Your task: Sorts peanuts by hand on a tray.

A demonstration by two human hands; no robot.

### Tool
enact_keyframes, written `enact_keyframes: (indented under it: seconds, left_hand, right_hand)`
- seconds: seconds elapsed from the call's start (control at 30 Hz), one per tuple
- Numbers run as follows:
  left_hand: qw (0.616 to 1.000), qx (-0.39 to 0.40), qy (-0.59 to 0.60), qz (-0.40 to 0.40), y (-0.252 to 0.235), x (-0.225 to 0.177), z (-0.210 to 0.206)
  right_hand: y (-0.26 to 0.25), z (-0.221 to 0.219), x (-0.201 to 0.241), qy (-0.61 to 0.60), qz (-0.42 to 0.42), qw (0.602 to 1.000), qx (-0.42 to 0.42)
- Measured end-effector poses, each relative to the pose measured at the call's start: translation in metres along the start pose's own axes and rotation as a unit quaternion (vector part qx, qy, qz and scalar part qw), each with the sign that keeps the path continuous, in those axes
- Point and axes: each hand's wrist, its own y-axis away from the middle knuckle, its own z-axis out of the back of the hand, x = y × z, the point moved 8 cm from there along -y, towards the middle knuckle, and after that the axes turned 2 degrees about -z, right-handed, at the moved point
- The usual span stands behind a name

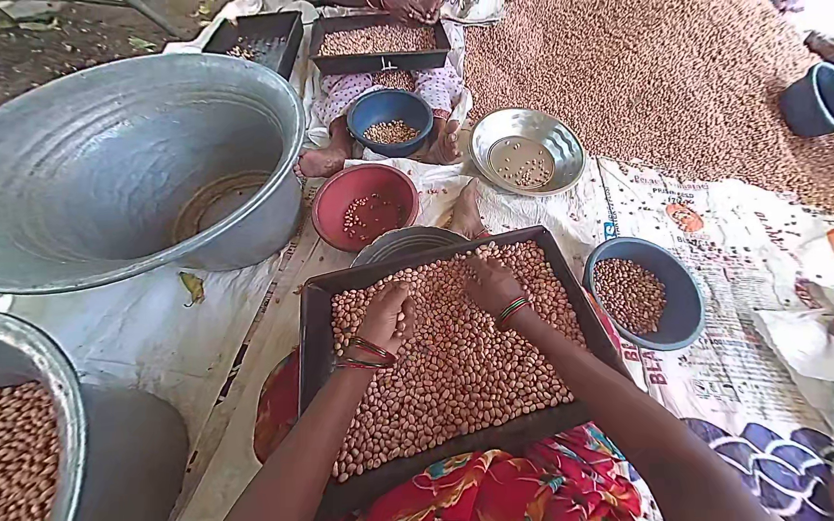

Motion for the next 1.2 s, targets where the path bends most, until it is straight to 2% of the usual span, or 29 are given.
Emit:
enact_keyframes:
  seconds: [0.07, 0.17, 0.27, 0.37, 0.47, 0.6, 0.7, 0.8, 0.9, 0.97, 1.0, 1.07, 1.1, 1.2]
  left_hand:
    - [0.990, -0.017, 0.140, 0.013, 0.005, -0.001, 0.014]
    - [0.975, 0.012, 0.219, -0.034, 0.013, -0.009, 0.028]
    - [0.967, 0.026, 0.245, -0.071, 0.019, -0.011, 0.039]
    - [0.966, 0.014, 0.252, -0.056, 0.021, -0.001, 0.045]
    - [0.980, -0.016, 0.197, -0.002, 0.018, 0.014, 0.043]
    - [0.998, 0.005, 0.060, 0.030, 0.019, 0.024, 0.035]
    - [0.993, 0.046, -0.110, -0.009, 0.017, 0.026, 0.030]
    - [0.963, 0.086, -0.252, -0.031, 0.018, 0.027, 0.024]
    - [0.946, 0.089, -0.310, -0.035, 0.024, 0.025, 0.027]
    - [0.933, 0.088, -0.348, -0.033, 0.031, 0.022, 0.033]
    - [0.924, 0.088, -0.372, -0.027, 0.035, 0.020, 0.036]
    - [0.901, 0.090, -0.424, -0.017, 0.045, 0.020, 0.044]
    - [0.887, 0.092, -0.453, -0.013, 0.049, 0.022, 0.047]
    - [0.825, 0.144, -0.546, -0.008, 0.059, 0.034, 0.043]
  right_hand:
    - [0.019, -0.044, 0.045, 0.038, 0.044, 0.996, 0.062]
    - [0.073, -0.107, 0.093, 0.086, 0.168, 0.966, 0.177]
    - [0.116, -0.117, 0.101, 0.067, 0.251, 0.934, 0.247]
    - [0.119, -0.088, 0.070, 0.059, 0.251, 0.934, 0.248]
    - [0.124, -0.054, 0.020, 0.137, 0.213, 0.920, 0.298]
    - [0.151, -0.040, -0.050, 0.260, 0.118, 0.866, 0.411]
    - [0.153, -0.035, -0.078, 0.306, 0.050, 0.852, 0.423]
    - [0.137, -0.033, -0.077, 0.313, 0.039, 0.855, 0.411]
    - [0.101, -0.029, -0.055, 0.303, 0.062, 0.884, 0.350]
    - [0.077, -0.021, -0.028, 0.258, 0.127, 0.919, 0.271]
    - [0.070, -0.014, -0.013, 0.213, 0.187, 0.935, 0.214]
    - [0.066, 0.001, 0.011, 0.106, 0.321, 0.939, 0.068]
    - [0.068, 0.009, 0.016, 0.062, 0.352, 0.934, 0.015]
    - [0.071, 0.020, 0.014, 0.011, 0.297, 0.955, -0.007]
